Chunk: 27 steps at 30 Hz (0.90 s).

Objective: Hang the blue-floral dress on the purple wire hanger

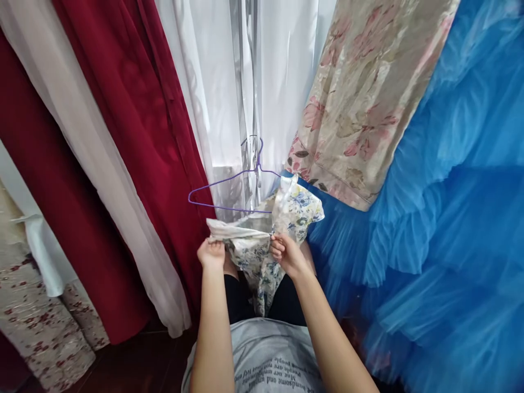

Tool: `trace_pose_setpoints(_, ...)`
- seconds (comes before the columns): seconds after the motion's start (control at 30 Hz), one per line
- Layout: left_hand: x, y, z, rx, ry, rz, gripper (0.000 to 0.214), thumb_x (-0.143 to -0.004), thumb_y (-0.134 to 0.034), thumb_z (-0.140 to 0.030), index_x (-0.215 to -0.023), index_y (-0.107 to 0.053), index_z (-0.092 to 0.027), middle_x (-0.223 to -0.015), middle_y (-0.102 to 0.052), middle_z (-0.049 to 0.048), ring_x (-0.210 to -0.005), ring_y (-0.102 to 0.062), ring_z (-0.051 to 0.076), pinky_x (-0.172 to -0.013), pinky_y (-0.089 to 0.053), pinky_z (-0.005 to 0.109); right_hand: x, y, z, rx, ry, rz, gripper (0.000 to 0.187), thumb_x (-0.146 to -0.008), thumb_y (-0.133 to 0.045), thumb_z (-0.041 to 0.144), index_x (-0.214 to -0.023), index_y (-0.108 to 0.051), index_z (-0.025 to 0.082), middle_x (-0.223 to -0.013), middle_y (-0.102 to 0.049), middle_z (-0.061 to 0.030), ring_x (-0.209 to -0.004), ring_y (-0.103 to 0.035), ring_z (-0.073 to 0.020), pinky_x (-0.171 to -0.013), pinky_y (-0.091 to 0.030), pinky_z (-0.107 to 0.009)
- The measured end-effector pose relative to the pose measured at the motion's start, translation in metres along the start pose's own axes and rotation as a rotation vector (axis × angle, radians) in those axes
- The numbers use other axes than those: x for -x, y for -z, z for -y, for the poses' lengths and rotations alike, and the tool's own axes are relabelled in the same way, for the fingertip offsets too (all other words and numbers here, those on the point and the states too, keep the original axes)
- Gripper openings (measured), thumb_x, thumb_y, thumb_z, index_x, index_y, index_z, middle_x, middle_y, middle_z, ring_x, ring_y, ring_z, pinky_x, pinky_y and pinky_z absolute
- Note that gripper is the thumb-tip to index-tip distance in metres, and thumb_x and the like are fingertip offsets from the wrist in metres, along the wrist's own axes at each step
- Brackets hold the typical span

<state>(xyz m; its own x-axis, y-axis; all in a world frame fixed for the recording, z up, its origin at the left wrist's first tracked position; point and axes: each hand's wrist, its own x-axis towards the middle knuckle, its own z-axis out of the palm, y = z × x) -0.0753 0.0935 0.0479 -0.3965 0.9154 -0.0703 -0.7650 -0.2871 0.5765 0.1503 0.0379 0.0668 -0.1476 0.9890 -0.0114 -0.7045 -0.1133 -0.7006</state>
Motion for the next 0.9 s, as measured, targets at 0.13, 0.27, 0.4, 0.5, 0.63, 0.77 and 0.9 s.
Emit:
trace_pose_setpoints(0.13,0.021,-0.005,0.013,-0.036,0.084,0.064,0.006,-0.08,-0.054,-0.016,-0.074,-0.055,-0.017,-0.076,-0.06,0.0044,-0.071,-0.059,0.015,-0.073,-0.049,0.029,-0.004,0.026,0.004,-0.156,0.061,-0.158,0.018,-0.077,-0.058,0.019,-0.066,-0.044,0.02,-0.045,-0.027,0.0125,-0.036,-0.03,-0.0052,-0.036,-0.028,-0.014)
trace_pose_setpoints(0.27,0.041,-0.034,0.007,-0.12,0.035,0.31,0.005,-0.076,-0.066,-0.019,-0.076,-0.063,-0.015,-0.082,-0.062,0.0037,-0.077,-0.058,0.015,-0.075,-0.046,0.025,-0.011,0.049,0.007,-0.27,0.144,-0.349,0.021,-0.08,-0.046,0.012,-0.067,-0.033,0.022,-0.048,-0.038,0.0093,-0.039,-0.045,-0.0054,-0.042,-0.041,-0.012)
trace_pose_setpoints(0.4,0.062,-0.05,0.003,-0.404,-0.12,0.669,0.013,-0.081,-0.068,-0.027,-0.075,-0.065,-0.016,-0.082,-0.056,0.0023,-0.08,-0.052,0.015,-0.076,-0.041,0.023,-0.016,0.062,0.009,-0.278,0.147,-0.464,0.018,-0.08,-0.042,0.008,-0.071,-0.037,0.023,-0.064,-0.06,0.0021,-0.058,-0.067,-0.0117,-0.06,-0.059,-0.023)
trace_pose_setpoints(0.5,0.074,-0.053,0.004,-0.552,-0.173,0.8,0.018,-0.085,-0.065,-0.028,-0.073,-0.061,-0.017,-0.083,-0.052,0.0022,-0.083,-0.05,0.016,-0.079,-0.041,0.024,-0.012,0.064,0.007,-0.251,0.166,-0.505,0.016,-0.081,-0.042,0.011,-0.072,-0.04,0.025,-0.076,-0.068,-0.0028,-0.071,-0.073,-0.017,-0.069,-0.062,-0.033)
trace_pose_setpoints(0.63,0.091,-0.06,0.01,-0.659,-0.225,0.918,0.018,-0.089,-0.064,-0.032,-0.078,-0.063,-0.018,-0.092,-0.054,0.0036,-0.092,-0.052,0.019,-0.087,-0.042,0.028,-0.001,0.049,0.003,-0.107,0.335,-0.486,0.001,-0.083,-0.054,0.025,-0.082,-0.055,0.025,-0.083,-0.073,-0.0016,-0.083,-0.073,-0.0184,-0.081,-0.058,-0.032)
trace_pose_setpoints(0.77,0.108,-0.073,0.014,-0.802,-0.271,1.041,0.018,-0.091,-0.065,-0.037,-0.088,-0.068,-0.02,-0.103,-0.058,0.0065,-0.104,-0.056,0.023,-0.099,-0.041,0.033,0.014,0.011,0.0,0.343,0.31,-0.093,0.038,-0.088,-0.061,0.056,-0.1,-0.068,0.021,-0.095,-0.076,-0.0072,-0.103,-0.069,-0.0255,-0.092,-0.052,-0.037)
trace_pose_setpoints(0.9,0.108,-0.071,0.006,-0.907,-0.339,0.995,0.02,-0.093,-0.062,-0.041,-0.1,-0.069,-0.023,-0.132,-0.056,0.0097,-0.131,-0.049,0.027,-0.115,-0.032,0.037,0.036,-0.02,-0.003,0.326,0.122,0.168,0.057,-0.088,-0.055,0.073,-0.112,-0.069,0.023,-0.107,-0.073,-0.0069,-0.113,-0.065,-0.0238,-0.096,-0.05,-0.035)
